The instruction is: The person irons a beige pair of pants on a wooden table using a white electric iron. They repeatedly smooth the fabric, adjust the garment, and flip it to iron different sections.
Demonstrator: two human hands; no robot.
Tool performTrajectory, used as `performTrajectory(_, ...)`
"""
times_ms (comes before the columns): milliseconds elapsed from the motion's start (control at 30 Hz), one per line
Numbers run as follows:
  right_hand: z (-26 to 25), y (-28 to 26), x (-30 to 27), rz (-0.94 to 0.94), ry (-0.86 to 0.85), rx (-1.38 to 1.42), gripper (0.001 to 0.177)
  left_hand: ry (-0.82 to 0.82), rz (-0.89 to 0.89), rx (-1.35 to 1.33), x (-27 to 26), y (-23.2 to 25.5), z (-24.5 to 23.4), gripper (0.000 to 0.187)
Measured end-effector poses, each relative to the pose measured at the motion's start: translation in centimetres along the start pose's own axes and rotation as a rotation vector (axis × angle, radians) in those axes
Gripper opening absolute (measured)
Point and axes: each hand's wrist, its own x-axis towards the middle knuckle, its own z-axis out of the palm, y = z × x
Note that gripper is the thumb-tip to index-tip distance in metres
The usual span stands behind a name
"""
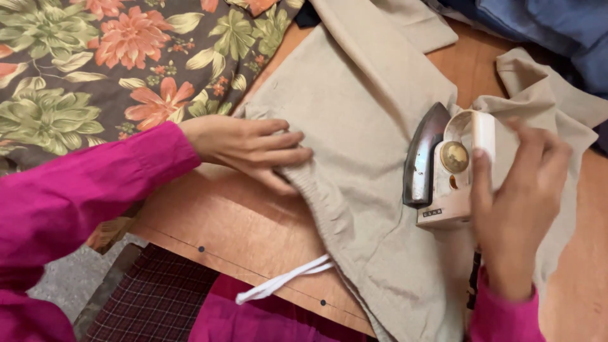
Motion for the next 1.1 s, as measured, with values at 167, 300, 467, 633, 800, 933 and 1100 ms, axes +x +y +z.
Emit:
performTrajectory(167, -0.6, -7.1, -4.8, -0.674, -0.662, 0.701, 0.029, -0.136, -0.251, -0.150, 3.5, -2.1, -1.9, 0.052)
performTrajectory(300, 2.0, -11.6, -5.2, -0.512, -1.032, 0.627, 0.031, -0.057, -0.336, -0.074, 5.7, -4.4, -3.7, 0.049)
performTrajectory(467, 3.2, -13.8, -3.1, -0.538, -0.239, 0.389, 0.043, 0.047, -0.401, -0.062, 5.7, -5.6, -5.7, 0.040)
performTrajectory(633, -1.5, -9.9, -4.4, -0.448, -0.997, 0.948, 0.028, -0.186, -0.536, -0.483, 4.1, -4.1, -8.7, 0.040)
performTrajectory(800, -3.4, -3.8, -4.7, 0.123, -0.239, 0.343, 0.022, -1.168, -0.745, -1.195, 2.3, -3.0, -10.8, 0.057)
performTrajectory(933, -1.9, 0.1, -1.6, 0.018, -0.096, 0.023, 0.052, 0.032, -0.616, -0.885, 4.3, 2.0, -5.6, 0.032)
performTrajectory(1100, 1.3, 2.1, 0.0, 0.419, -0.467, 0.147, 0.066, 0.146, -0.361, -0.734, 10.0, 10.0, -1.8, 0.031)
